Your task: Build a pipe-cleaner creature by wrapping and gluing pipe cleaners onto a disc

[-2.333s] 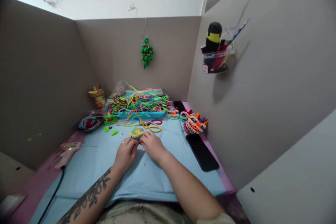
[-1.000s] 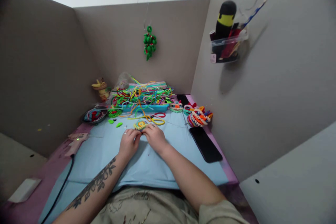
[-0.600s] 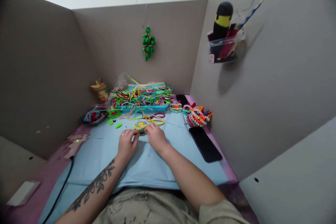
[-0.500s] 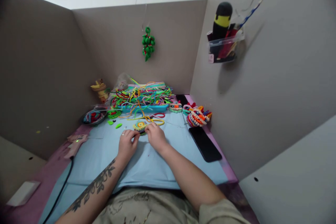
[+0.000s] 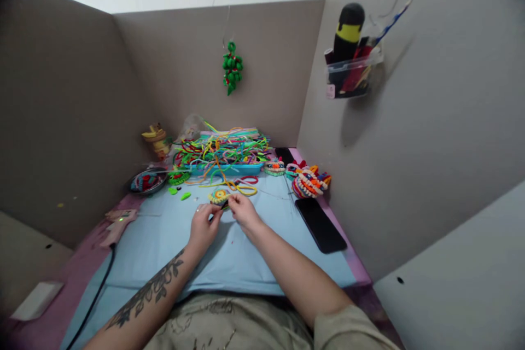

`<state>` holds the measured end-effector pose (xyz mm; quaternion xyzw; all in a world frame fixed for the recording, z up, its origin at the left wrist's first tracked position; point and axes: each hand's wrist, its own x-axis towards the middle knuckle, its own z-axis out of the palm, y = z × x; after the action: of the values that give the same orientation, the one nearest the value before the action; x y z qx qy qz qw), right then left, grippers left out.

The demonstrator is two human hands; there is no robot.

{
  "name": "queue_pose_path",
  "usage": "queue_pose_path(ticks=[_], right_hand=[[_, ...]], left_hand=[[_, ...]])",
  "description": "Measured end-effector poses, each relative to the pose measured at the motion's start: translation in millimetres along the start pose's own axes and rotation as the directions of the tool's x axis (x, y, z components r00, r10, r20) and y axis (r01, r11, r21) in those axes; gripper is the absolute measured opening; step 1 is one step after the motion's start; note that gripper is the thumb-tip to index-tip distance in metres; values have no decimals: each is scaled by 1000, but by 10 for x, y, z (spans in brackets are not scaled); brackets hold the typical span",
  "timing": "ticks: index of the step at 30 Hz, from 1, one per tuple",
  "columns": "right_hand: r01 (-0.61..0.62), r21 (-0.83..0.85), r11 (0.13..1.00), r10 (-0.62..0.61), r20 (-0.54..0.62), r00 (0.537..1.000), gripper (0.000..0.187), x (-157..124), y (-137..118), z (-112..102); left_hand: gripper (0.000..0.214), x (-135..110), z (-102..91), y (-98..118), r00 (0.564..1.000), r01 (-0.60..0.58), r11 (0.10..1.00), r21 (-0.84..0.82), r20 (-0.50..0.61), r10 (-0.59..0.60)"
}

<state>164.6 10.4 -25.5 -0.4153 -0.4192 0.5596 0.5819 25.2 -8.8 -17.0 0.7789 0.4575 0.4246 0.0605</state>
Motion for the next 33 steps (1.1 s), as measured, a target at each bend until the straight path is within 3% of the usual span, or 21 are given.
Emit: queue_pose_path(ticks=[1,3,6,8,10,16,21,24,27,29,31,33], right_hand=[[93,-136,986,-99,-37,994,16,11,-33,-45],[289,-407,866,-327,-25,945,20,14,-109,-124],[484,-657,579,-502,181,846,21,-27,-201,-180],[535,-723,437,-512,290,809,18,-62,-219,-174],[543,-758,360,-502,333,798,15,-84,-204,-153],[531,-793,300,-458,368,809,12,-76,-136,-135],[541,-775,326,-463,368,806,14,-55,-136,-176],[544,-735,404,-477,339,811,14,-45,-145,-190],[514,-626,586,-499,221,838,11,-50,-131,-134],[441,-483,757,-461,84,884,12,-61,-92,-47],[285,-238,928,-303,-38,952,17,-75,-31,55],[95,52,994,-92,-60,994,22,-82,31,133]], left_hand=[[10,5,-12,-28,1000,14,1000,8,-9,-14],[10,16,-33,-76,1000,26,999,35,-12,-26],[10,24,-45,-104,1000,-3,996,91,20,1],[11,20,-43,-95,998,-39,992,121,43,34],[12,13,-39,-81,997,-66,988,139,57,59],[12,12,-43,-79,997,-61,991,121,45,56],[10,21,-50,-88,999,-38,992,122,18,37],[12,23,-39,-94,999,-22,995,101,39,18],[14,24,-10,-84,999,22,999,37,40,-23],[15,24,16,-51,999,33,999,-19,38,-32],[16,22,40,-2,999,17,998,-62,40,-15],[15,18,60,46,999,0,996,-84,44,4]])
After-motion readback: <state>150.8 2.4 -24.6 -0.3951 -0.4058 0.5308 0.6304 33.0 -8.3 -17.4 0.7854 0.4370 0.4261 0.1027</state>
